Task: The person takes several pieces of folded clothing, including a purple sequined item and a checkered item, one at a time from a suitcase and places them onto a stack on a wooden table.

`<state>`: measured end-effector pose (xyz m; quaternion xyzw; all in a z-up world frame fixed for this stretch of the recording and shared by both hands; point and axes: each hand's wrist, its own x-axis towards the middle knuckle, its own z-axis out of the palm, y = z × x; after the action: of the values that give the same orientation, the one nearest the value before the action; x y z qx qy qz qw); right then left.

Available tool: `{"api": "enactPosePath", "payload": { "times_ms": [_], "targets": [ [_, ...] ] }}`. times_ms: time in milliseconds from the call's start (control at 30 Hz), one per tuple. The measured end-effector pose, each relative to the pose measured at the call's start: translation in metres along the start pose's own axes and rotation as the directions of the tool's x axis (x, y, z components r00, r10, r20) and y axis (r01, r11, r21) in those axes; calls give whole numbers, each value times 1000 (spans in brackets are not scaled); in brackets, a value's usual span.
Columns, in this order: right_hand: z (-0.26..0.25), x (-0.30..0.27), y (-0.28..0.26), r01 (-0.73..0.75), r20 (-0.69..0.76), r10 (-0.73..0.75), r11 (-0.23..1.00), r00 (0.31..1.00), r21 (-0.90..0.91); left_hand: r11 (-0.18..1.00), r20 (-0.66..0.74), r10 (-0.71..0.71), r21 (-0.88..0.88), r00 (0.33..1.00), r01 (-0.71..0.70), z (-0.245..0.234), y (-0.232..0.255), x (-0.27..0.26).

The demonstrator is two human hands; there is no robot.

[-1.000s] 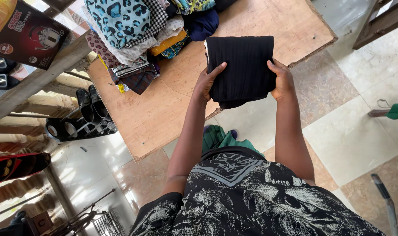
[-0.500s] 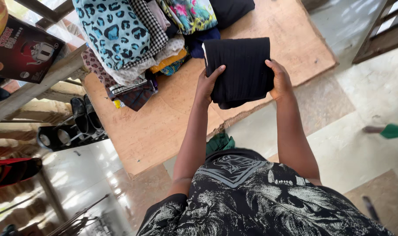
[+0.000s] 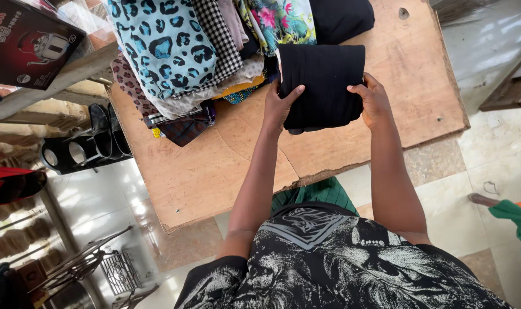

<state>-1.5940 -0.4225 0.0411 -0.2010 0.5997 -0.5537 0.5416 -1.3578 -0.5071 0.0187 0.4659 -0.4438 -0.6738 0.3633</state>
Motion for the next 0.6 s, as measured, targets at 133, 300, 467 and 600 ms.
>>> {"api": "enactPosePath", "payload": {
  "times_ms": [133,300,467,600],
  "targets": [
    [2,53,-3,61,82,-67,996,994,70,993,-93,21,117,995,-10,-5,18,30],
    [17,140,-35,196,144,-201,980,969,44,959,-262,175,263,949,-104,-8,32,90],
    [56,232,-47,390,208,-367,917,907,-84,643,-318,585,743,746,-187,-10,18,156],
    [67,263,7,435,307,-325,790,894,-432,60,-54,465,998,883,29,-6,-5,163]
  ]
}}
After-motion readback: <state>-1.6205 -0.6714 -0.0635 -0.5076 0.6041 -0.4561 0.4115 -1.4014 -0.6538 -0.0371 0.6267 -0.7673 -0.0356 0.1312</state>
